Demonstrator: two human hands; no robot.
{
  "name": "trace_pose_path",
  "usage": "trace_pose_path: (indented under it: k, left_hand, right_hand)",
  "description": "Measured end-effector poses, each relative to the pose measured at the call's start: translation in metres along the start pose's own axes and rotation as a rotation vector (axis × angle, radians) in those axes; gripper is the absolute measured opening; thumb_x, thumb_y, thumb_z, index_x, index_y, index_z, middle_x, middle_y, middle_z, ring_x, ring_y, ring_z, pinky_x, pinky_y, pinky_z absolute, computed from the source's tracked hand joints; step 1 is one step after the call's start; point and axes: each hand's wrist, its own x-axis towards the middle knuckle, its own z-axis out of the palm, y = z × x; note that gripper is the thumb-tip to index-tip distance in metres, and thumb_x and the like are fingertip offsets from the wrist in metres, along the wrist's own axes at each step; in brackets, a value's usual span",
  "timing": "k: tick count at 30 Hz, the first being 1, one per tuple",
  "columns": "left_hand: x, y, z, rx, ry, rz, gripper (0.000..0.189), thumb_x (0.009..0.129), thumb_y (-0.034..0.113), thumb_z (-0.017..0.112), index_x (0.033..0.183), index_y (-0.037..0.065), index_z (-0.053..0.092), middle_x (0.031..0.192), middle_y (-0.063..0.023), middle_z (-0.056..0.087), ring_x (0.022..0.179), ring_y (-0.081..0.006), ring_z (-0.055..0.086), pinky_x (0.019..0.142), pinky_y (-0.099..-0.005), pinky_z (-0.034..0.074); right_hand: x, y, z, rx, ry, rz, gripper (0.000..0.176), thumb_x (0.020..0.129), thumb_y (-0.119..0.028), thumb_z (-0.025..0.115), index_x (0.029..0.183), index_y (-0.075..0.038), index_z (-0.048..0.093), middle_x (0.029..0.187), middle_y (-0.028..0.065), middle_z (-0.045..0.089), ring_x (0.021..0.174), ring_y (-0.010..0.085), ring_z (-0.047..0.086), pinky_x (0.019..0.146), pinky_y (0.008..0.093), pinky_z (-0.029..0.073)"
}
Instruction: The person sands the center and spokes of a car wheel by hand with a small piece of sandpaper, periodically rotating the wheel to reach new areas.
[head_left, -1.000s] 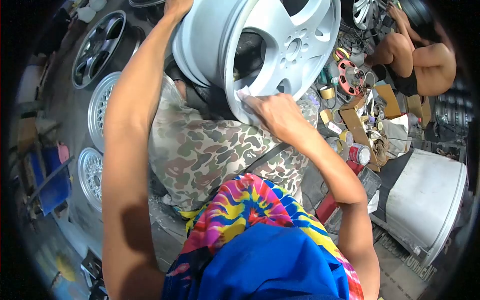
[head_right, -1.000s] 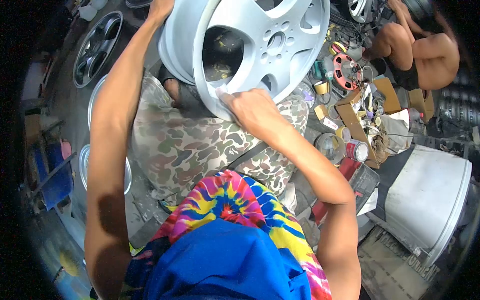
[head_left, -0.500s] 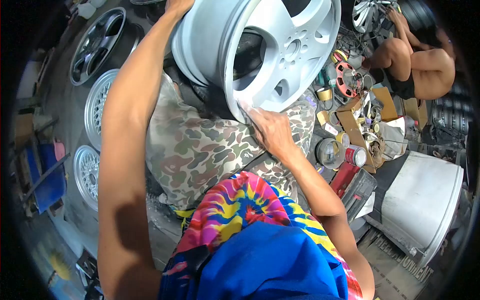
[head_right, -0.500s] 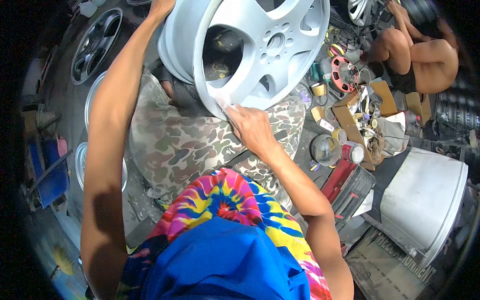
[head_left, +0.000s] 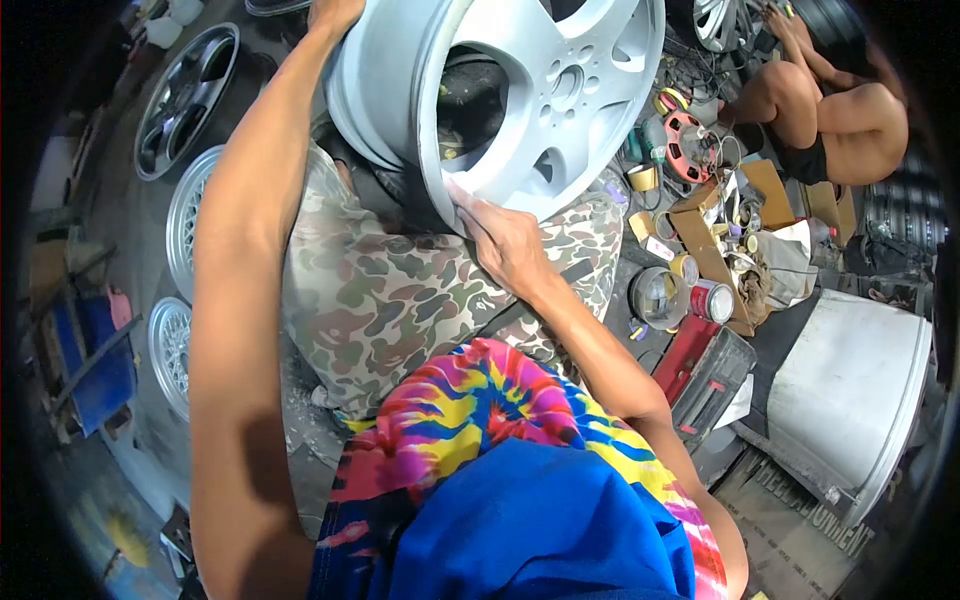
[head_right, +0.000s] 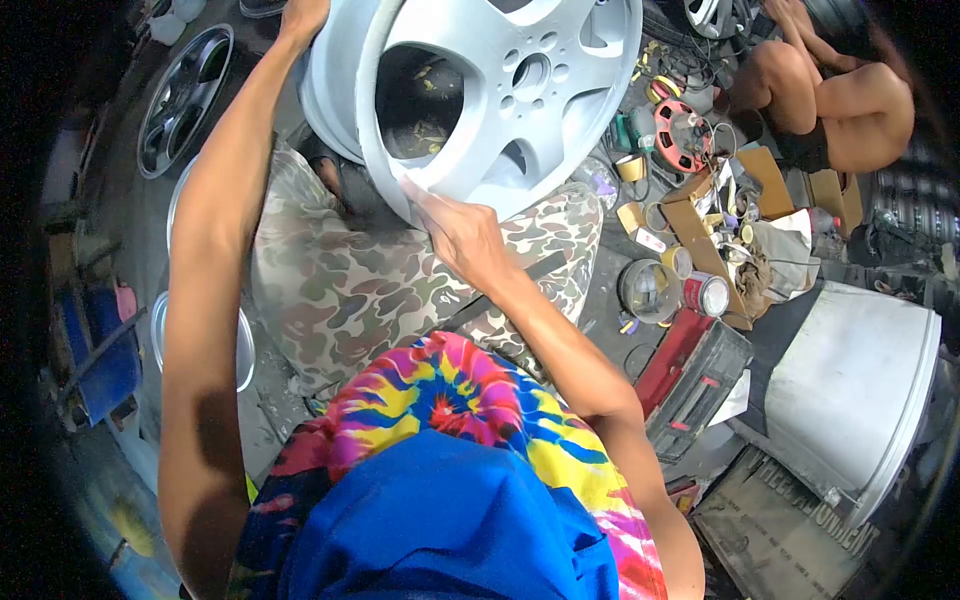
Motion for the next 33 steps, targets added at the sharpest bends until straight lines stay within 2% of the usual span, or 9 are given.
trace_pose_path:
  k: [5,8,10,16,20,24,27,30,33]
  left_hand:
    - [0.004,-0.002,0.002,0.008,0.031,-0.026,0.086,0.103,0.068,0.036,0.088,-0.008,0.073,0.088,-0.0332,0.069,0.095,-0.0444,0.070,0.086,-0.0510,0.048]
    - [0.005,-0.010,0.009,0.020,0.043,0.113,0.087,0.103,0.068,0.036,0.089,-0.009,0.073,0.088,-0.0343,0.069,0.095,-0.0443,0.070,0.086,-0.0507,0.048]
    - [-0.005,0.006,-0.003,-0.013,0.013,-0.019,0.087,0.103,0.068,0.036,0.090,-0.010,0.072,0.090,-0.0350,0.069,0.095,-0.0445,0.070,0.088,-0.0510,0.048]
    - [-0.012,0.015,-0.004,-0.087,-0.005,-0.022,0.087,0.102,0.069,0.037,0.089,-0.010,0.072,0.087,-0.0312,0.071,0.091,-0.0408,0.071,0.086,-0.0487,0.049]
    - [-0.003,0.005,-0.006,-0.060,-0.031,-0.038,0.087,0.102,0.069,0.037,0.089,-0.009,0.073,0.085,-0.0301,0.071,0.088,-0.0382,0.071,0.083,-0.0487,0.049]
    - [-0.006,0.013,-0.004,-0.070,-0.012,-0.024,0.088,0.101,0.070,0.038,0.085,-0.009,0.073,0.082,-0.0294,0.070,0.084,-0.0378,0.070,0.081,-0.0493,0.049]
    - [-0.010,0.012,-0.005,-0.048,-0.033,-0.080,0.087,0.101,0.070,0.038,0.084,-0.009,0.072,0.081,-0.0292,0.070,0.083,-0.0383,0.070,0.080,-0.0496,0.049]
    - [-0.006,0.015,-0.007,-0.084,-0.044,-0.091,0.087,0.101,0.070,0.039,0.083,-0.008,0.073,0.081,-0.0287,0.070,0.082,-0.0381,0.069,0.081,-0.0492,0.049]
    - [-0.008,0.007,-0.001,-0.062,-0.024,-0.057,0.087,0.101,0.070,0.038,0.084,-0.008,0.073,0.082,-0.0289,0.070,0.085,-0.0388,0.070,0.082,-0.0492,0.049]
  right_hand:
    - [-0.009,0.006,-0.014,-0.078,-0.110,-0.008,0.052,0.089,0.000,0.066,0.140,-0.013,0.063,0.081,0.0155,0.066,0.070,0.0337,0.067,0.064,0.0405,0.053]
    - [-0.006,0.004,-0.010,-0.155,-0.116,-0.025,0.060,0.086,0.001,0.065,0.144,-0.015,0.059,0.085,0.0126,0.069,0.069,0.0326,0.067,0.062,0.0414,0.053]
    - [0.000,0.003,-0.004,-0.128,-0.088,-0.025,0.061,0.086,0.000,0.065,0.145,-0.016,0.058,0.083,0.0114,0.067,0.067,0.0310,0.066,0.061,0.0411,0.053]
    - [-0.006,0.027,-0.040,-0.296,-0.168,-0.100,0.056,0.082,0.001,0.065,0.135,-0.015,0.065,0.087,0.0108,0.070,0.073,0.0304,0.069,0.065,0.0417,0.055]
    - [-0.001,0.024,-0.019,-0.234,0.106,0.032,0.053,0.083,0.002,0.063,0.133,-0.015,0.066,0.079,0.0114,0.065,0.071,0.0306,0.068,0.064,0.0411,0.055]
    - [-0.020,0.002,-0.018,-0.315,-0.148,-0.007,0.057,0.080,0.003,0.063,0.135,-0.011,0.066,0.090,0.0136,0.071,0.076,0.0323,0.071,0.069,0.0406,0.057]
    - [-0.007,0.021,-0.024,-0.365,0.049,0.102,0.060,0.078,0.001,0.067,0.137,-0.013,0.065,0.087,0.0126,0.070,0.073,0.0299,0.070,0.065,0.0401,0.056]
    - [-0.014,0.004,-0.014,-0.279,-0.016,-0.075,0.056,0.078,-0.001,0.067,0.133,-0.010,0.066,0.080,0.0102,0.063,0.066,0.0287,0.066,0.060,0.0407,0.052]
    - [-0.015,-0.007,-0.009,-0.258,-0.089,0.005,0.059,0.080,0.003,0.065,0.137,-0.012,0.065,0.084,0.0142,0.069,0.069,0.0308,0.068,0.063,0.0409,0.054]
